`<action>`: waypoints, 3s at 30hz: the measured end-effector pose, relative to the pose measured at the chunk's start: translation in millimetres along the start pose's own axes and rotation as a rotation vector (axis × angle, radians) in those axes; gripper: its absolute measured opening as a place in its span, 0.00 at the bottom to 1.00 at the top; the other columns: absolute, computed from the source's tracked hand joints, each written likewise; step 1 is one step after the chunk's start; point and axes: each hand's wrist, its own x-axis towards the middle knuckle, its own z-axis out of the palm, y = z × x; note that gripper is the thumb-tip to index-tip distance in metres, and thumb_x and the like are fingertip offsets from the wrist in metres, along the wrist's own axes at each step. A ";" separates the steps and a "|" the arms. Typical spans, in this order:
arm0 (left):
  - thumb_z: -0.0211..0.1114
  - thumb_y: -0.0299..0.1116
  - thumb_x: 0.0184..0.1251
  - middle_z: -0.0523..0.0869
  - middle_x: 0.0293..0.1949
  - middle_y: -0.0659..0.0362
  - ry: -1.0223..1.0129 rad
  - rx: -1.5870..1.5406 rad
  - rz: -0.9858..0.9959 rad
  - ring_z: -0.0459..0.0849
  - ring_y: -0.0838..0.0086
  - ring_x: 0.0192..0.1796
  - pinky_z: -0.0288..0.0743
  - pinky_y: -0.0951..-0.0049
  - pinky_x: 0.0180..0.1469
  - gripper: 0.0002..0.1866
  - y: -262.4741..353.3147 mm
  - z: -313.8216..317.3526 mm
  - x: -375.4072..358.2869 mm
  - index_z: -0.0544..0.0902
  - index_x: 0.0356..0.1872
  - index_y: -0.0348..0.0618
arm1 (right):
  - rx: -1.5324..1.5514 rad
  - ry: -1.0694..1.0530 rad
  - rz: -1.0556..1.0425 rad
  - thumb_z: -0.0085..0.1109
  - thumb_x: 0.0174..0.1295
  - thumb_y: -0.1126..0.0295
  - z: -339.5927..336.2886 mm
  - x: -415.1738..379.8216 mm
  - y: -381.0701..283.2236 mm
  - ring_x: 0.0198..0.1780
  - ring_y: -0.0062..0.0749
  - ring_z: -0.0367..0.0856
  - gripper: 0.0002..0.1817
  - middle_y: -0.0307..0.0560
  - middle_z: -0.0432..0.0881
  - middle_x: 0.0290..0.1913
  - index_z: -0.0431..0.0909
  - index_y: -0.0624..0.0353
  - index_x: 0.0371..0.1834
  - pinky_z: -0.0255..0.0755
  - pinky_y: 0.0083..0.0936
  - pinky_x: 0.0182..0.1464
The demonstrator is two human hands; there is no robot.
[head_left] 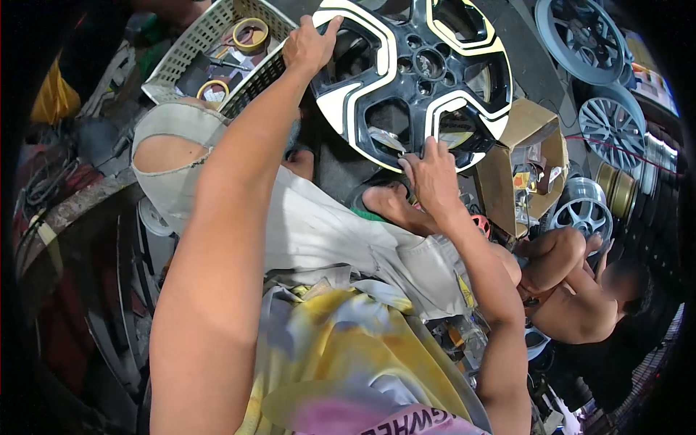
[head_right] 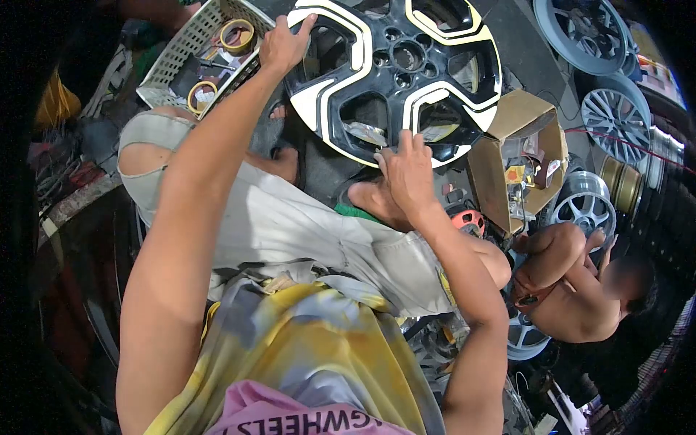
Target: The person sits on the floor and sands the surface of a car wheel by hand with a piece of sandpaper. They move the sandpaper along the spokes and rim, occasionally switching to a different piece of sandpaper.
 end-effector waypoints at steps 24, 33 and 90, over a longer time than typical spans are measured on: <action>0.57 0.68 0.74 0.84 0.56 0.32 0.030 -0.119 -0.031 0.82 0.38 0.61 0.76 0.46 0.64 0.40 2.5 2.3 -2.4 0.75 0.64 0.36 | 0.083 -0.413 -0.190 0.55 0.64 0.75 -9.8 27.2 27.2 0.42 0.51 0.84 0.06 0.53 0.80 0.38 0.82 0.60 0.38 0.73 0.44 0.44; 0.57 0.67 0.74 0.85 0.54 0.32 0.018 -0.152 -0.037 0.84 0.37 0.60 0.77 0.46 0.63 0.39 1.2 2.6 -5.8 0.76 0.61 0.37 | 0.127 -0.277 -0.172 0.55 0.64 0.75 -10.7 17.3 20.3 0.38 0.48 0.86 0.07 0.50 0.83 0.35 0.84 0.59 0.39 0.74 0.42 0.42; 0.60 0.64 0.73 0.86 0.52 0.30 0.018 -0.063 -0.021 0.84 0.35 0.58 0.76 0.45 0.62 0.37 2.6 -0.1 1.1 0.77 0.60 0.34 | 0.215 0.165 -0.149 0.60 0.61 0.73 18.5 -33.2 26.2 0.40 0.35 0.76 0.30 0.40 0.73 0.35 0.78 0.52 0.71 0.62 0.35 0.43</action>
